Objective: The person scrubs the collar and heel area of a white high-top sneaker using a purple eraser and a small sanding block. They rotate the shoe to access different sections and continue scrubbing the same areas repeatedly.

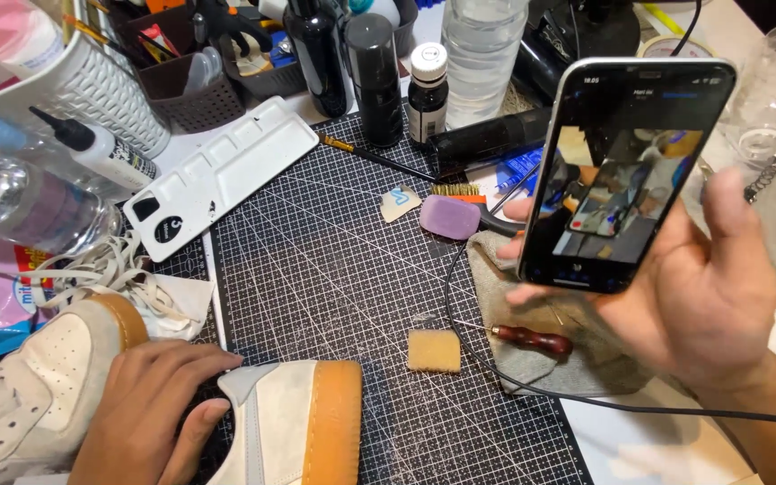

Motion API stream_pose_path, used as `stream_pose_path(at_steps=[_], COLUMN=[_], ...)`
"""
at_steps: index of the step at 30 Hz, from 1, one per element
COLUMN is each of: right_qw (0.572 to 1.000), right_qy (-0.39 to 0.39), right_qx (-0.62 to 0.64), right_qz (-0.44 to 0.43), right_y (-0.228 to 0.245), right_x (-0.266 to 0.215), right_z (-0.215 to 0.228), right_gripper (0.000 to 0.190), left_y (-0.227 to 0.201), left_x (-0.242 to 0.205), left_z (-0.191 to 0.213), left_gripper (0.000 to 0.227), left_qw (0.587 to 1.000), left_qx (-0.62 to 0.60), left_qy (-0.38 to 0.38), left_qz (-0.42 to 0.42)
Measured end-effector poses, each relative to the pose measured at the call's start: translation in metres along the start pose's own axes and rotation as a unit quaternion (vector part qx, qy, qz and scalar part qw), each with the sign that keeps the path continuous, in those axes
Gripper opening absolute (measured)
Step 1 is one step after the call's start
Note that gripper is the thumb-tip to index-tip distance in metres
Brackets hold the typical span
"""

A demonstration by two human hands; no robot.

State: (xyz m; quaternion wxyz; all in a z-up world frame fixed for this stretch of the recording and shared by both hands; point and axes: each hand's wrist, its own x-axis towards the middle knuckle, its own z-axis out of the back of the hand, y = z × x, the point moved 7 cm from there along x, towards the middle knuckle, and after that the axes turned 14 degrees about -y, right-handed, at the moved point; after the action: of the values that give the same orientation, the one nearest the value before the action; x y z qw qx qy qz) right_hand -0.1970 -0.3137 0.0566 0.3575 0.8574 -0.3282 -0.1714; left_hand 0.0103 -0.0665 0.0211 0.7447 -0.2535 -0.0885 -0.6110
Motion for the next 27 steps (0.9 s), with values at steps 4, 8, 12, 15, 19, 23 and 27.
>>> stream_pose_path(at_steps=[4,8,12,15,19,23,27], right_qw=[0.999,0.999,0.997,0.992,0.974,0.956,0.993], right_qy=[0.024,0.026,-0.047,-0.07,-0.111,-0.071,0.0], right_qx=[0.037,0.027,-0.061,-0.099,-0.194,-0.284,-0.118], right_qz=[-0.019,-0.012,-0.026,-0.023,-0.026,-0.008,-0.008], right_y=[-0.006,-0.007,-0.015,-0.018,-0.017,-0.02,-0.017], right_x=[0.008,0.008,0.012,0.013,0.005,0.005,0.008], right_z=[0.01,0.008,0.017,0.022,0.018,0.01,0.012], right_gripper=[0.067,0.051,0.049,0.044,0.06,0.066,0.038], left_y=[-0.003,-0.005,-0.007,-0.01,-0.011,-0.012,-0.012], left_x=[0.002,0.002,0.004,0.006,0.007,0.007,0.007], left_z=[0.003,0.004,0.005,0.007,0.008,0.01,0.01], left_gripper=[0.031,0.03,0.03,0.029,0.029,0.029,0.031], left_qw=[1.0,0.999,1.0,1.0,0.999,0.999,0.999], left_qx=[-0.003,0.003,-0.009,-0.02,-0.031,-0.04,-0.041], left_qy=[-0.006,-0.017,-0.011,-0.005,-0.003,-0.002,0.002], left_qz=[-0.008,-0.028,-0.025,-0.017,-0.001,0.006,0.008])
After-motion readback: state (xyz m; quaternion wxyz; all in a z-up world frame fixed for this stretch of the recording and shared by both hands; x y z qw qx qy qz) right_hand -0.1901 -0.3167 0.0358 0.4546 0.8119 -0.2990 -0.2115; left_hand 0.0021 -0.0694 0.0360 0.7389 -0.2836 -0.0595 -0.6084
